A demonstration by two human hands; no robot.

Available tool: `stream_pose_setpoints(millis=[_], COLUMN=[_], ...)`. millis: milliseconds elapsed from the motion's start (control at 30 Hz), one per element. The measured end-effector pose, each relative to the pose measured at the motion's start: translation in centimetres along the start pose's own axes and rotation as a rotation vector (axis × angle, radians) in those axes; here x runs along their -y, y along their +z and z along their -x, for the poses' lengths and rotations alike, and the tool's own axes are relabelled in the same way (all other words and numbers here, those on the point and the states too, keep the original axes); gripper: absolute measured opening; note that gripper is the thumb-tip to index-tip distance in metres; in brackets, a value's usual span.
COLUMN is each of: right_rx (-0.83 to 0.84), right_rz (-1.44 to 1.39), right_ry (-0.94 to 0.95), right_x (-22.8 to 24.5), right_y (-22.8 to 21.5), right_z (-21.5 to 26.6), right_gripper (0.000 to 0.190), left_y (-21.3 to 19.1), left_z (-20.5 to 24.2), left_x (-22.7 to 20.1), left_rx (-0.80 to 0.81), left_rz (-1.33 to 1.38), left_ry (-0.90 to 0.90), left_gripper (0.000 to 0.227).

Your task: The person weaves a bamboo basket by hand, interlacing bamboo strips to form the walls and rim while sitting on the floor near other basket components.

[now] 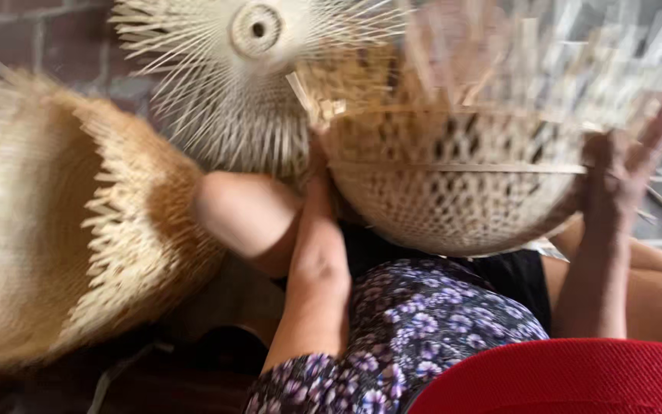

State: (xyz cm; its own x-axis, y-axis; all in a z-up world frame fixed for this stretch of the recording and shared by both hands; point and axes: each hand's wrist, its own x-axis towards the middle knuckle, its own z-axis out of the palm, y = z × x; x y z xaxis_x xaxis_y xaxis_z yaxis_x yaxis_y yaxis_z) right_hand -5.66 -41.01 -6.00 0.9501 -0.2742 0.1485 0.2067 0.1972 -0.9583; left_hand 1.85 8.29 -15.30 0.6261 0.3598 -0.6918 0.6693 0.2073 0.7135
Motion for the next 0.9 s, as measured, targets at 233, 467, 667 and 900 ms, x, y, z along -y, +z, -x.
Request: stream_pose_setpoints(millis=[233,467,667,900], right_rx=[-0.069,-0.011,-0.153,-0.072], right_rz=[-0.433,-0.35,-0.26,-0.091], right_ry=[0.31,0.259,0.337,0.456], right_x=[-0.9,-2.5,-6.1,-9.5], right_y=[-1.8,-3.9,-3.4,1.0], right_z=[0.2,-0.6,1.3,-3.4], right_gripper=[0.051,0.062,0.056,0.048], left_y=[1.8,3.4,2.8,3.1], left_z=[-0.3,1.1,5.8,8.5], left_x=[-2.1,-3.3,-6.7,-6.6], left_rx=[0.122,0.15,0.045,-0.172], left_rz=[0.013,-0.026,-0.148,-0.295], left_ry=[0.001,0.047,0.266,0.472], left_gripper=[0.071,0.073,0.076,0.078])
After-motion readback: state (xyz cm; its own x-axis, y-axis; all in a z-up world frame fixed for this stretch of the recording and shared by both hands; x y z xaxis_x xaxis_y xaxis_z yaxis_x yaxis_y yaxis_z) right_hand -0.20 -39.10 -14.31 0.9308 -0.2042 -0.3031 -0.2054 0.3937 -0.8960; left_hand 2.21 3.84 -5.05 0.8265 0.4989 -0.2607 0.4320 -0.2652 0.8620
